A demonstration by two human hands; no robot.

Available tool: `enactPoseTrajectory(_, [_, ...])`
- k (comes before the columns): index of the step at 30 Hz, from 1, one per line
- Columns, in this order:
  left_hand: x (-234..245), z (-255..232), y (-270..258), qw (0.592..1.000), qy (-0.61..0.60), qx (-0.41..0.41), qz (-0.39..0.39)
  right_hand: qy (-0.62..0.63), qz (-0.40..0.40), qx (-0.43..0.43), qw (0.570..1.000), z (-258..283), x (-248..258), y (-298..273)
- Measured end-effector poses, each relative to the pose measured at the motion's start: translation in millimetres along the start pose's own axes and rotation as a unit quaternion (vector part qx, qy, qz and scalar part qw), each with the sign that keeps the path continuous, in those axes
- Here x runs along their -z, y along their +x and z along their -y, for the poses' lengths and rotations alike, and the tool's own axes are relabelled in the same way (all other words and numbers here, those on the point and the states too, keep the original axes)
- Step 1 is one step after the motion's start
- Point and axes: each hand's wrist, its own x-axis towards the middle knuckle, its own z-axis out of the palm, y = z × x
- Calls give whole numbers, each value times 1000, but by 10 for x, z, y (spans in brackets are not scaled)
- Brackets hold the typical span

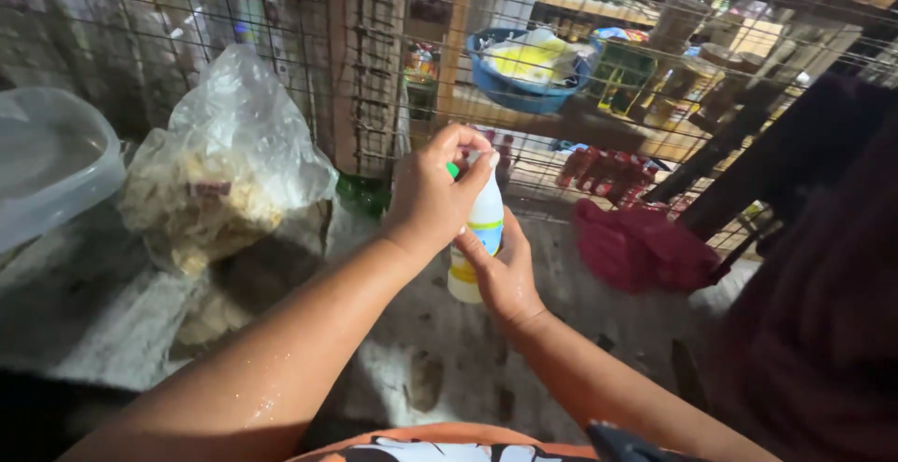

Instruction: The recorder is hand-washing clothes in a basin, then filling a bucket with water and detergent.

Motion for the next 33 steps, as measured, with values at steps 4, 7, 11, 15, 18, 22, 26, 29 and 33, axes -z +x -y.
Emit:
enactPoseTrajectory(4, [268, 233, 224, 999, -38, -23, -7, 1, 8, 20, 1000, -41, -317, 271])
enactPoseTrajectory(7, [475, 335, 383, 1000, -21, 10, 1, -3, -6, -8, 1000, 27, -578, 407])
enactPoseTrajectory(11, [669, 599, 594, 999, -25, 19, 12, 35, -8, -22, 999, 87, -849, 597])
enactPoseTrajectory(15, [885, 685, 784, 1000, -8, 11, 28, 21, 1, -21, 1000, 76, -1025, 786])
enactPoseTrajectory(18, [1049, 689, 872, 1000, 15, 2, 21, 5, 1, -13, 1000, 114, -1147, 902])
enactPoseTrajectory(22, [1145, 893, 977, 998, -6, -58, -33, 6, 17, -4, 1000, 180, -1363, 1034])
enactPoseTrajectory(26, [1335, 847, 996, 1000, -1, 2, -22, 35, 24, 1, 999, 79, -1491, 1116])
enactPoseTrajectory(29, [1388, 883, 984, 1000, 10, 8, -23, 23, 31, 14, 999, 59, -1552, 1127])
enactPoseTrajectory(33, [1349, 921, 976, 1000, 19, 3, -18, 62, 13, -30, 998, 85, -1548, 1095])
